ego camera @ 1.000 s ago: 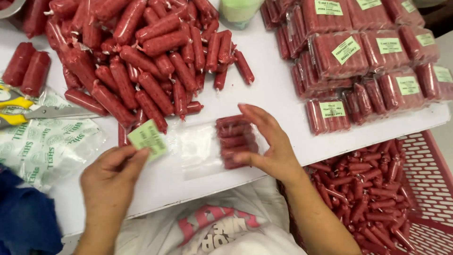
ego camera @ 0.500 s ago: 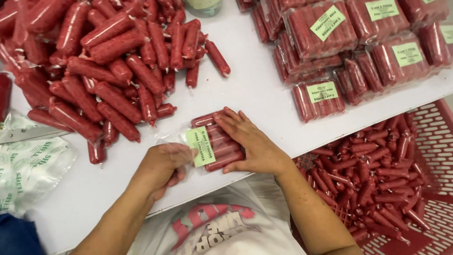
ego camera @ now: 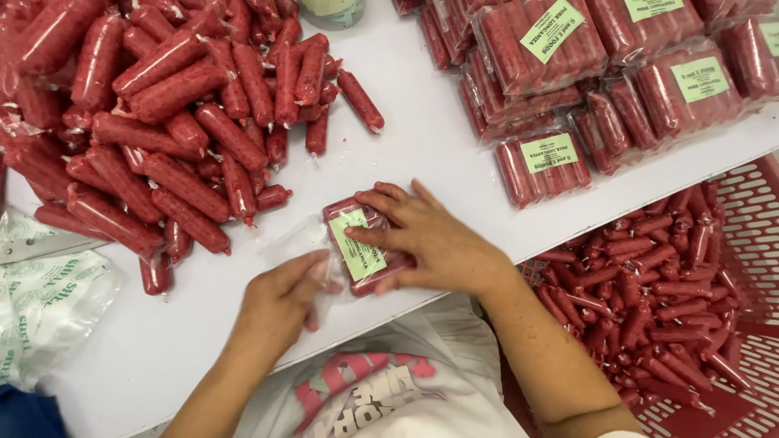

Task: Manually sorting and placing sausages into plastic bags and applying labels on a production table.

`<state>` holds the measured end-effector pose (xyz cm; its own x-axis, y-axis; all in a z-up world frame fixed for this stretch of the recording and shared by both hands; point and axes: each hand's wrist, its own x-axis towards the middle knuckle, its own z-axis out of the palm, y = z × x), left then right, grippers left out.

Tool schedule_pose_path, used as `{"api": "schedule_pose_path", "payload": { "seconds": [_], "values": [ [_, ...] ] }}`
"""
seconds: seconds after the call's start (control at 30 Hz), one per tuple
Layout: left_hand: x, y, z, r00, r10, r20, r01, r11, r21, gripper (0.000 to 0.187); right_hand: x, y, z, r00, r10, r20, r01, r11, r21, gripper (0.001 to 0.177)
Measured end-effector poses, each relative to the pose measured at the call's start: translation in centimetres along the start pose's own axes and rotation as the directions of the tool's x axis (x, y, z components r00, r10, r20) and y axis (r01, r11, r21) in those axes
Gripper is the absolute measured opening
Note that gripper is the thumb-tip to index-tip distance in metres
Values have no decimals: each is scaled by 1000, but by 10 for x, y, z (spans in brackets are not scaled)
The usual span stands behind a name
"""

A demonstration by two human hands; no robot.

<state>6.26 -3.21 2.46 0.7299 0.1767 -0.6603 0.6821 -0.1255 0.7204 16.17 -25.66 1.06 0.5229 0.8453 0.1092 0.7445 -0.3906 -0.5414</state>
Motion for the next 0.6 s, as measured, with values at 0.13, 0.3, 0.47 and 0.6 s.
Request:
{"api": "schedule_pose_path", "payload": {
  "seconds": [0.13, 0.3, 0.47, 0.6],
  "values": [
    [-33, -33, -34, 997, -24, -77, 20, 998, -53, 47, 45, 11, -14, 958, -139, -251, 137, 990, -23, 28],
    [-23, -84, -23, 938, 280, -204, -247, 954, 170, 23, 108, 13, 34, 994, -58, 88, 39, 979, 201, 26],
    [-17, -81, -23, 890, 387, -243, -314, 904, 290, 10, 118, 3, 25, 950, 58, 307, -107, 984, 145, 21],
    [-46, -57, -40, 548, 786, -287, -662, 617, 425, 24, 83, -22, -33, 986, -149, -68, 164, 866, 473, 8]
  ]
}}
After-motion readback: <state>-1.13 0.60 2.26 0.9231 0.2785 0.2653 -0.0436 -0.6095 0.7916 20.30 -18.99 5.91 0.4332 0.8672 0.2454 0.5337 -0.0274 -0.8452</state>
